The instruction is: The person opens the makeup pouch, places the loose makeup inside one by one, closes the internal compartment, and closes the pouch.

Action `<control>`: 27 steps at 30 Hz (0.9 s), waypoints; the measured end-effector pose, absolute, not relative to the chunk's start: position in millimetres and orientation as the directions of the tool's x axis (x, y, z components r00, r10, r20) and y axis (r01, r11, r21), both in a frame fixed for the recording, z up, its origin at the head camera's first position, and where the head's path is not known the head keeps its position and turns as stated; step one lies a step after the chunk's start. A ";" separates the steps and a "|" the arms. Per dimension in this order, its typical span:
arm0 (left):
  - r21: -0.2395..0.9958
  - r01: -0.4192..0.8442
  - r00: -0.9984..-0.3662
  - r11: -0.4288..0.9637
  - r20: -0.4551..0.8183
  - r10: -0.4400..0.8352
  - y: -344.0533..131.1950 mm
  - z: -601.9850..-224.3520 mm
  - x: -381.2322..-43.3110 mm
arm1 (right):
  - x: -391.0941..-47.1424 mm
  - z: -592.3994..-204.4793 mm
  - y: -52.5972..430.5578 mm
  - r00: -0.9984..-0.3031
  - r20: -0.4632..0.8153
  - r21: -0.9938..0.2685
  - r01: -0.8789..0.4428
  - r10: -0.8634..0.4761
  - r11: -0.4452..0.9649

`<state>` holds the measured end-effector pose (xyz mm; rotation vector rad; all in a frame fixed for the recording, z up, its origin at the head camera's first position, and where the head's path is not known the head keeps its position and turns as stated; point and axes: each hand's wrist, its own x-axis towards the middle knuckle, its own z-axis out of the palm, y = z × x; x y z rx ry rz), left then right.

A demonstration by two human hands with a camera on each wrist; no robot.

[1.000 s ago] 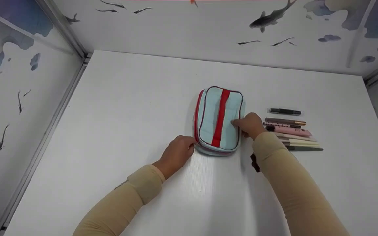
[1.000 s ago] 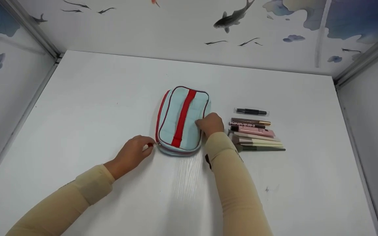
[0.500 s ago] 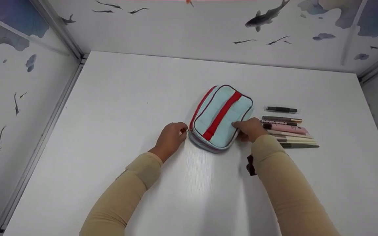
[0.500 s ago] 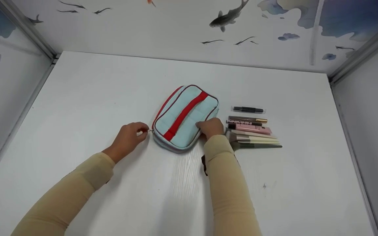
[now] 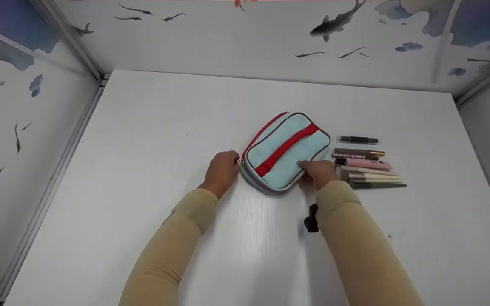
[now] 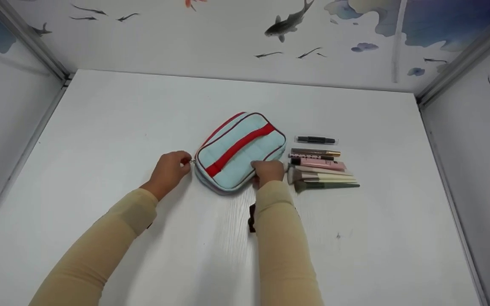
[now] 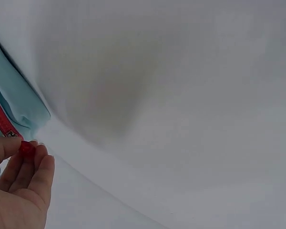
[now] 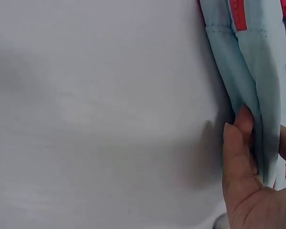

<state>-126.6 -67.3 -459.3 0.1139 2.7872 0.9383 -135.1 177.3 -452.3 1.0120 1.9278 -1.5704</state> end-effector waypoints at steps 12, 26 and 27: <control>0.650 -0.060 -0.950 0.757 -0.269 0.156 -57.9 -451.1 -112.4 | -133.2 -450.2 164.1 -0.606 -0.730 -0.671 0.723 0.315 -0.165; 0.719 0.026 -0.960 0.695 -0.176 0.219 -44.5 -462.6 -80.0 | -136.4 -456.5 153.6 -0.574 -0.760 -0.646 0.716 0.304 -0.265; 0.726 0.020 -0.964 0.687 -0.169 0.207 -44.8 -464.0 -79.4 | -136.4 -457.5 152.4 -0.575 -0.763 -0.644 0.718 0.296 -0.265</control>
